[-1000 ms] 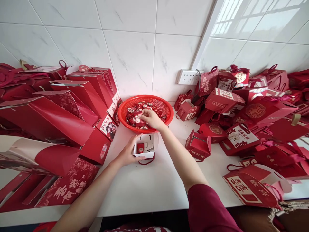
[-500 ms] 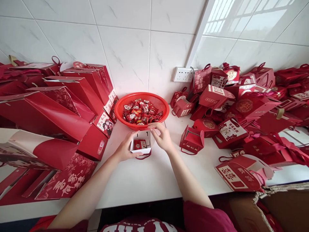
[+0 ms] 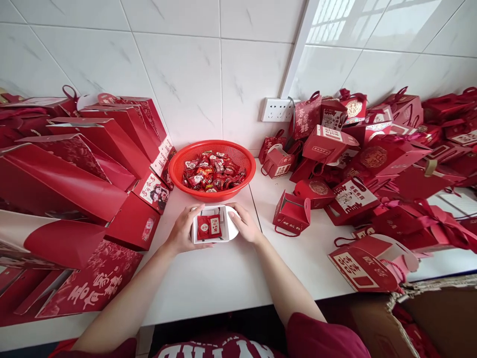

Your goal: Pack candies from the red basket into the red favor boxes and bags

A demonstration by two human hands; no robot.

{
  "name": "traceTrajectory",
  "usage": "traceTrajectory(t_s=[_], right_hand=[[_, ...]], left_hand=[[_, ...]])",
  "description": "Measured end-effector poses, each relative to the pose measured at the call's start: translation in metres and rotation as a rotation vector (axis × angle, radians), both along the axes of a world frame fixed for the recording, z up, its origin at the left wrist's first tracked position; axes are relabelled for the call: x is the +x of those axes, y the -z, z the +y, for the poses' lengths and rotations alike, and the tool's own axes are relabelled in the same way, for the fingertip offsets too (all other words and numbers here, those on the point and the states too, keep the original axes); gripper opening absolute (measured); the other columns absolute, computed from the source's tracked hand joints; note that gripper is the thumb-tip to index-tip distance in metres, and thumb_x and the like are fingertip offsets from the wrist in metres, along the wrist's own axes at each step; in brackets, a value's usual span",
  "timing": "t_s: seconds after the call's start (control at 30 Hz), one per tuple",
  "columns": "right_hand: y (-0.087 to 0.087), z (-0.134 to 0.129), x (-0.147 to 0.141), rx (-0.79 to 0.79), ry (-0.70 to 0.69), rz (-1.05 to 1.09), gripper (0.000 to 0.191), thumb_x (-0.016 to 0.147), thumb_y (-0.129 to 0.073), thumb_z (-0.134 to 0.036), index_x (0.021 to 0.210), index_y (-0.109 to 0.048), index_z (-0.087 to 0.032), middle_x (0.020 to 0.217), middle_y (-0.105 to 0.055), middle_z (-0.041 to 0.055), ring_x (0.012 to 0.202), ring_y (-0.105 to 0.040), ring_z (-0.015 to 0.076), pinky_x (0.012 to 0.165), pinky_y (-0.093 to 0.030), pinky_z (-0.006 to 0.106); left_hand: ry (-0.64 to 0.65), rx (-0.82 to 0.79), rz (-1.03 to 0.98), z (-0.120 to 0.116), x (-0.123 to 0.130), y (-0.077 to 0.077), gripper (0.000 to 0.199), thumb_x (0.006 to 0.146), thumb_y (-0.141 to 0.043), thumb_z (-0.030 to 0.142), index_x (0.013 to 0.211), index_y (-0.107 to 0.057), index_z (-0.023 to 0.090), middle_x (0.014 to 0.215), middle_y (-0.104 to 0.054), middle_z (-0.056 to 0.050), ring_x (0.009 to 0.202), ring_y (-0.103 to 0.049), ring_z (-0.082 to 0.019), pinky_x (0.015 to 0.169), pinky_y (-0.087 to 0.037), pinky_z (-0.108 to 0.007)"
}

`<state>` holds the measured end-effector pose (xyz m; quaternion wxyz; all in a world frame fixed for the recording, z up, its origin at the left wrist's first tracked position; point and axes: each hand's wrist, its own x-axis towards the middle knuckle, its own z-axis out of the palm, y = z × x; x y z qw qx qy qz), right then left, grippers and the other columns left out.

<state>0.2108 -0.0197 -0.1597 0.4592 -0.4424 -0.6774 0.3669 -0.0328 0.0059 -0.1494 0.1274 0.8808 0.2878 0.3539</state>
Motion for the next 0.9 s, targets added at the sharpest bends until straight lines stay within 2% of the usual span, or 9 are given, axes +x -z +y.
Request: traceTrajectory(t_s=[0.1,0.2,0.3,0.47,0.6,0.7,0.9], right_hand=[[0.004,0.002,-0.002,0.014,0.060,-0.091,0.040,0.100,-0.029,-0.047,0.111,-0.058,-0.022,0.108,-0.064,0.0067,0.097,-0.060,0.0198,0.088,-0.046,0.033],[0.012,0.006,-0.009,-0.022,0.147,-0.165,0.045,0.101,-0.020,-0.047,0.095,-0.057,-0.022,0.093,-0.064,0.0062,0.085,-0.060,0.0191,0.081,-0.047,0.032],[0.019,0.010,-0.017,-0.041,0.193,-0.193,0.043,0.101,-0.019,-0.045,0.093,-0.054,-0.022,0.094,-0.063,0.0071,0.087,-0.060,0.0200,0.082,-0.047,0.033],[0.024,0.008,-0.025,-0.098,0.270,-0.237,0.034,0.100,-0.023,-0.041,0.113,-0.049,-0.021,0.101,-0.066,0.0095,0.090,-0.062,0.0234,0.079,-0.046,0.036],[0.023,0.006,-0.027,-0.135,0.296,-0.384,0.034,0.092,-0.042,-0.035,0.123,-0.043,-0.020,0.107,-0.065,0.0109,0.089,-0.063,0.0241,0.075,-0.046,0.033],[0.025,0.008,-0.027,-0.122,0.286,-0.532,0.035,0.085,-0.051,-0.031,0.117,-0.048,-0.017,0.106,-0.064,0.0129,0.093,-0.062,0.0255,0.076,-0.046,0.032],[0.029,0.014,-0.024,-0.097,0.222,-0.560,0.016,0.084,-0.049,-0.027,0.093,-0.059,-0.019,0.093,-0.063,0.0112,0.085,-0.061,0.0249,0.072,-0.046,0.031]], left_hand=[[0.023,-0.070,-0.035,0.001,0.004,0.004,0.114,0.055,-0.082,0.057,0.149,-0.025,0.026,0.132,-0.046,-0.014,0.123,-0.048,-0.034,0.102,-0.043,-0.046],[0.017,-0.263,-0.067,0.001,0.008,0.009,0.113,0.059,-0.081,0.054,0.151,-0.020,0.031,0.136,-0.043,-0.011,0.124,-0.048,-0.034,0.101,-0.044,-0.048],[0.015,-0.394,-0.098,0.002,0.010,0.015,0.113,0.061,-0.080,0.052,0.151,-0.013,0.039,0.141,-0.039,-0.010,0.128,-0.046,-0.034,0.101,-0.045,-0.050],[0.029,-0.447,-0.117,0.001,0.012,0.019,0.126,0.057,-0.085,0.049,0.153,-0.005,0.035,0.143,-0.036,-0.012,0.131,-0.043,-0.034,0.106,-0.040,-0.052],[0.028,-0.488,-0.107,-0.001,0.013,0.019,0.134,0.054,-0.086,0.048,0.153,0.002,0.032,0.143,-0.038,-0.014,0.130,-0.043,-0.034,0.105,-0.041,-0.053],[0.016,-0.493,-0.094,-0.002,0.015,0.017,0.134,0.054,-0.086,0.048,0.153,0.003,0.034,0.142,-0.038,-0.013,0.130,-0.044,-0.035,0.104,-0.042,-0.053],[0.000,-0.496,-0.094,-0.004,0.016,0.012,0.131,0.054,-0.086,0.045,0.153,-0.002,0.036,0.140,-0.040,-0.011,0.126,-0.046,-0.035,0.102,-0.044,-0.052]])
